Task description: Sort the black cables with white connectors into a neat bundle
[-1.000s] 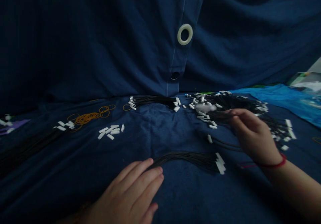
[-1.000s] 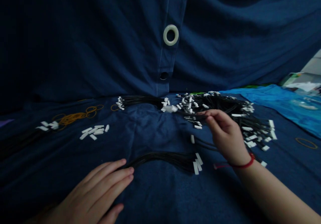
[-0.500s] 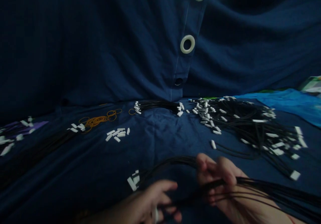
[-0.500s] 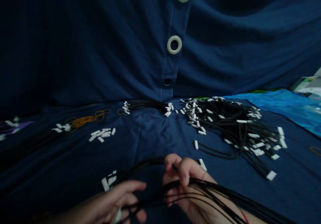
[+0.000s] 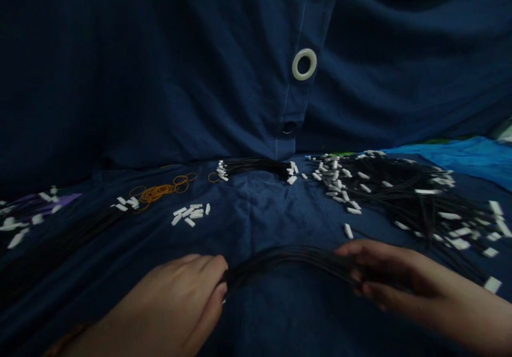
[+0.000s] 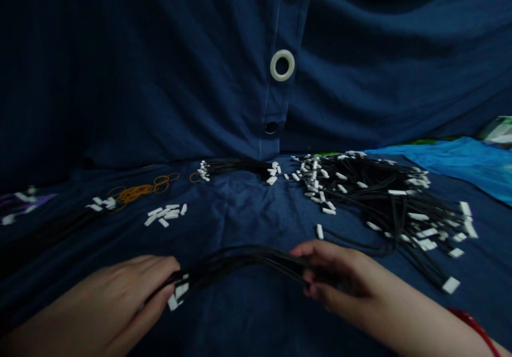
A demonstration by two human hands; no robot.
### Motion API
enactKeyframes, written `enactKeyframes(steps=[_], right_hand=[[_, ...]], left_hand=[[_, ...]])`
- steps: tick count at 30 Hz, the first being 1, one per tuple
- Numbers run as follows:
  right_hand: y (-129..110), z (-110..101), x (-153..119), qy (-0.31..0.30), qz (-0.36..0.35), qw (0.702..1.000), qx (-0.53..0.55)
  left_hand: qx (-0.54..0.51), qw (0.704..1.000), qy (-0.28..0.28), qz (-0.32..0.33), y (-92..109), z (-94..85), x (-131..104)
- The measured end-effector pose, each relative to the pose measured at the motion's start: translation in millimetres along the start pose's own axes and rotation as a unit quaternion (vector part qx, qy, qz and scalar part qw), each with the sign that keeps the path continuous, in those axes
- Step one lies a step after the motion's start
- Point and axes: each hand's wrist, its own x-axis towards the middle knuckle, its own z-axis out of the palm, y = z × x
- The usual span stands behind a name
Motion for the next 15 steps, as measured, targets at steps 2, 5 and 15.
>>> enactKeyframes(steps=[2,5,15], right_hand=[[4,4,6,0.085,-0.064,0.974,-0.199],[8,14,15,0.133,-0.124,0.896,-0.405],[17,31,24,0.058,-0.115,0.817,-0.562]], left_hand=[[0.038,0.999,-0.010,0.030,7,7.2,4],[0.087,0.993,-0.059,0.056,22,16.4,14],[0.025,0.983,-0.181,-0.023,29,14.2,25]])
